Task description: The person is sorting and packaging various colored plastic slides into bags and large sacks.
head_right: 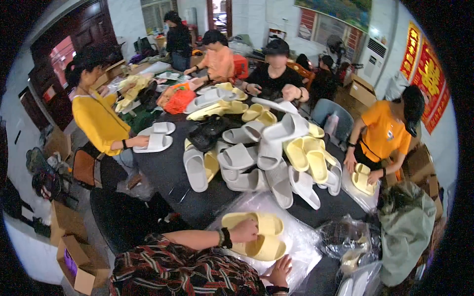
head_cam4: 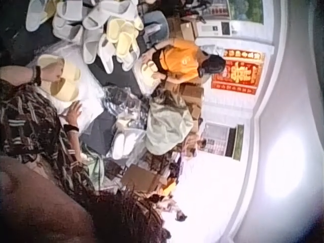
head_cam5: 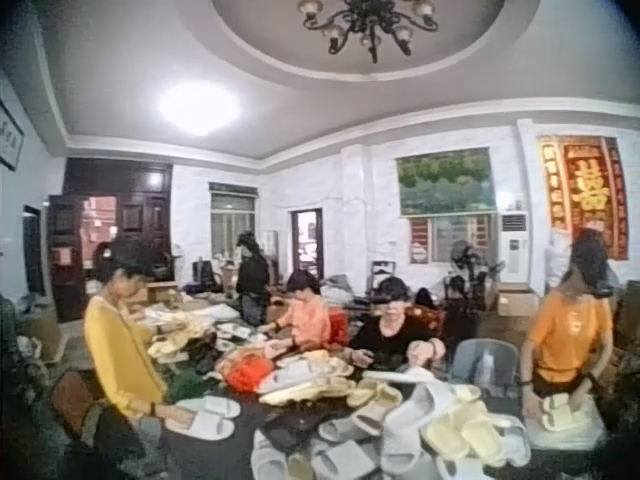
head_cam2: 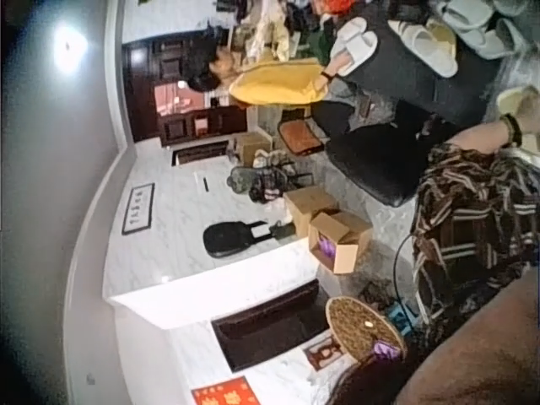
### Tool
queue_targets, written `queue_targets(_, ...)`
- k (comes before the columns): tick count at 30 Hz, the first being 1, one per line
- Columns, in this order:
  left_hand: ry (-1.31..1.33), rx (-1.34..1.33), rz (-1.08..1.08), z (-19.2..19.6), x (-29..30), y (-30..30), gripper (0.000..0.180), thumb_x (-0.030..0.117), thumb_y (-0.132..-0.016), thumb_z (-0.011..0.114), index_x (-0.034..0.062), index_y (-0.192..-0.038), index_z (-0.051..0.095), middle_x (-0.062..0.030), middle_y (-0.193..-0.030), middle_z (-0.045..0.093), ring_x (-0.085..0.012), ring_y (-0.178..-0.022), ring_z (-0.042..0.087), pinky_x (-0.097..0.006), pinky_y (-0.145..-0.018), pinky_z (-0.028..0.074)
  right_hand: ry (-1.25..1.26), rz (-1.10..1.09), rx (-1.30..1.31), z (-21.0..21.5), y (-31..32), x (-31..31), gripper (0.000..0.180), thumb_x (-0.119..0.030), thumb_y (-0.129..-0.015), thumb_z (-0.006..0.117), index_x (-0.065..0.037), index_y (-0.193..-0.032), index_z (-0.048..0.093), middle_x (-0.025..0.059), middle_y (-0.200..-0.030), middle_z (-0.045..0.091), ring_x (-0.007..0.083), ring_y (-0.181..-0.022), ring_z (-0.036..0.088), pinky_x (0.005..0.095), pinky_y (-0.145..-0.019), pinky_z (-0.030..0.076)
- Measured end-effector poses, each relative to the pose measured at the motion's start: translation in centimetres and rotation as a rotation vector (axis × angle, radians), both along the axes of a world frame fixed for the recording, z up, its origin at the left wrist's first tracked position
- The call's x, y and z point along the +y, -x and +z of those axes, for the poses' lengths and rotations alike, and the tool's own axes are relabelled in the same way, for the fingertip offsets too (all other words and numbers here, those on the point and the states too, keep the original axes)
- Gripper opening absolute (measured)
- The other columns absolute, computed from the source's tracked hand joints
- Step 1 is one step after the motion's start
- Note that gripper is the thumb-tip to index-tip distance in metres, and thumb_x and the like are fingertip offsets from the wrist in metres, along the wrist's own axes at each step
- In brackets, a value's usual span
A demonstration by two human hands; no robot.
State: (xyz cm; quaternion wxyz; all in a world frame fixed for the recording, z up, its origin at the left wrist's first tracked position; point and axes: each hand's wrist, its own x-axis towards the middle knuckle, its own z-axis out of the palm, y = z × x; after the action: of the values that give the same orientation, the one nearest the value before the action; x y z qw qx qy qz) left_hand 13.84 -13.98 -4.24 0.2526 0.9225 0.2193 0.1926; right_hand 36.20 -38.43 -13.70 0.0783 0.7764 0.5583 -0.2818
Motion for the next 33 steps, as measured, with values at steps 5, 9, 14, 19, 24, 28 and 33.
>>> queue_targets(5, 0.008, -0.265, 0.08, 8.5, 7.1, 1.4, 0.019, 0.016, -0.069, 0.065, -0.0011, -0.061, 0.061, -0.0184, -0.074, 0.06, -0.0378, -0.074, 0.057, -0.048, -0.068, 0.046, -0.051, -0.024, 0.024, 2.7, 1.2, 0.3, 0.163, -0.071, -0.037, 0.084, 0.002, -0.15, -0.007, 0.029, -0.156, -0.012, 0.0474, -0.144, -0.013, 0.0676, -0.11, 0.005)
queue_targets(9, -0.093, -0.2, 0.241, 13.9, 13.9, 1.7, 0.015, 0.016, -0.068, 0.067, 0.0006, -0.069, 0.066, -0.0168, -0.083, 0.064, -0.0377, -0.078, 0.059, -0.046, -0.069, 0.048, -0.053, -0.056, 0.021, 2.4, 1.4, -0.1, 0.163, -0.072, -0.036, 0.083, 0.002, -0.151, -0.007, 0.0289, -0.156, -0.011, 0.0484, -0.144, -0.012, 0.0682, -0.11, 0.006)
queue_targets(14, 0.033, -0.188, 0.586, 15.4, 25.9, 2.4, 0.021, 0.019, -0.075, 0.07, -0.0009, -0.069, 0.064, -0.0205, -0.077, 0.063, -0.0341, -0.069, 0.059, -0.043, -0.061, 0.046, -0.104, -0.033, 0.006, 2.4, 1.6, -0.1, 0.159, -0.067, -0.039, 0.085, -0.002, -0.152, -0.007, 0.0281, -0.157, -0.008, 0.05, -0.144, -0.009, 0.0706, -0.108, 0.009)
queue_targets(19, -0.276, -0.095, 0.733, 11.4, 31.0, 3.3, 0.038, 0.034, -0.08, 0.072, -0.0031, -0.083, 0.065, -0.0221, -0.079, 0.062, -0.0416, -0.08, 0.06, -0.048, -0.072, 0.047, -0.093, -0.047, -0.031, 2.7, 1.7, 0.6, 0.161, -0.068, -0.036, 0.085, -0.001, -0.152, -0.003, 0.0268, -0.158, -0.005, 0.048, -0.144, -0.007, 0.0677, -0.11, 0.008)
queue_targets(24, -0.243, -0.212, 0.615, 4.9, 24.5, 2.0, 0.046, 0.022, -0.079, 0.072, -0.0007, -0.117, 0.06, -0.0314, -0.126, 0.048, -0.0454, -0.117, 0.047, -0.048, -0.101, 0.039, -0.093, -0.028, -0.041, 2.9, 1.6, 0.8, 0.159, -0.068, -0.037, 0.085, -0.002, -0.152, -0.002, 0.0256, -0.158, -0.004, 0.0482, -0.144, -0.006, 0.0685, -0.11, 0.008)
queue_targets(28, -0.206, -0.257, 0.436, 4.4, 14.9, -1.3, 0.054, 0.016, -0.077, 0.07, 0.0023, -0.126, 0.052, -0.0324, -0.135, 0.04, -0.0486, -0.124, 0.04, -0.053, -0.106, 0.034, -0.107, -0.058, -0.026, 2.7, 1.4, -0.7, 0.158, -0.068, -0.038, 0.086, -0.002, -0.152, -0.002, 0.0259, -0.158, -0.004, 0.0485, -0.144, -0.006, 0.0688, -0.11, 0.008)
queue_targets(33, -0.135, -0.109, 0.147, 3.7, 4.7, -0.3, 0.058, 0.023, -0.078, 0.07, 0.0092, -0.132, 0.052, -0.025, -0.144, 0.036, -0.0444, -0.131, 0.036, -0.055, -0.108, 0.029, -0.116, -0.062, 0.022, 2.9, 1.9, 0.0, 0.157, -0.065, -0.038, 0.087, -0.003, -0.153, -0.002, 0.0253, -0.158, -0.004, 0.0477, -0.145, -0.006, 0.0687, -0.11, 0.007)
